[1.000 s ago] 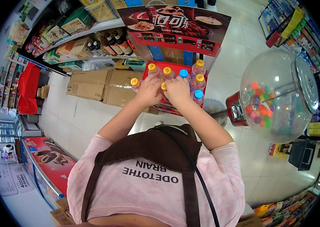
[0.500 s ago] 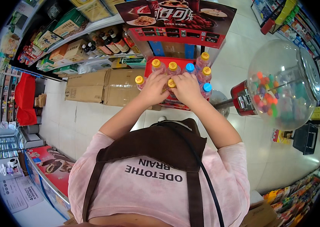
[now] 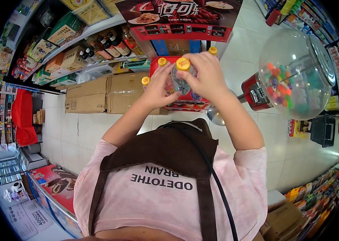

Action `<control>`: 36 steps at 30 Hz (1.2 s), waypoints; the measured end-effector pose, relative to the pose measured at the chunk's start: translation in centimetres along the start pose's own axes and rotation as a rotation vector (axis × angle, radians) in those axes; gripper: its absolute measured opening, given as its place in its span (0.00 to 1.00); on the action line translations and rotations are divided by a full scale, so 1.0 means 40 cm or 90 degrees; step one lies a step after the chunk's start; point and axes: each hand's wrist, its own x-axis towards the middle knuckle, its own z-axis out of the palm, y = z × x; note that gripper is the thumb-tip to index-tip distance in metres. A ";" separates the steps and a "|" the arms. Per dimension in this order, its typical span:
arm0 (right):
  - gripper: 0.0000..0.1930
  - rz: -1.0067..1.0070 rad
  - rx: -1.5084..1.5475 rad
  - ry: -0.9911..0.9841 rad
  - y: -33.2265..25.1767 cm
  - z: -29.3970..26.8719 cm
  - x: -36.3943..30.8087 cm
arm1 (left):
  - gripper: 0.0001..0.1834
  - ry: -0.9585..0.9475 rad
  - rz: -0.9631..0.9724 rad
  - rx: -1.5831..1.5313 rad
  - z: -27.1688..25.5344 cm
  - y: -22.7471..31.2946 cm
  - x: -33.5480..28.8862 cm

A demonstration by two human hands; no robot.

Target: The person repeatedly picks up plastic bottles from a red display tray, briefly holds them, and places them back into the tray. The person handles bottles with both yellow and blue caps, moving them around within the display area without removing them from the station.

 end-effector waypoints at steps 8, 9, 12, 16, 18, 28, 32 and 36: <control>0.18 0.064 0.230 0.083 -0.054 -0.102 0.083 | 0.44 -0.082 -0.067 -0.231 -0.013 0.044 -0.014; 0.20 0.084 0.286 0.076 -0.065 -0.108 0.092 | 0.44 -0.093 -0.064 -0.268 0.004 0.036 -0.021; 0.18 0.111 0.302 0.013 -0.079 -0.127 0.106 | 0.46 -0.162 -0.099 -0.387 0.009 0.067 -0.017; 0.19 0.138 0.311 0.044 -0.075 -0.112 0.108 | 0.47 -0.162 -0.140 -0.454 0.023 0.092 -0.024; 0.19 0.181 0.346 0.027 -0.063 -0.100 0.106 | 0.46 -0.167 -0.175 -0.429 0.036 0.077 -0.034; 0.20 0.325 0.406 -0.037 -0.014 -0.068 0.109 | 0.43 -0.132 -0.230 -0.385 0.040 0.062 -0.081; 0.21 0.339 0.370 -0.045 0.007 -0.052 0.108 | 0.42 -0.128 -0.237 -0.441 0.062 0.045 -0.099; 0.19 0.348 0.393 -0.081 0.028 -0.039 0.106 | 0.42 -0.149 -0.252 -0.457 0.057 0.045 -0.102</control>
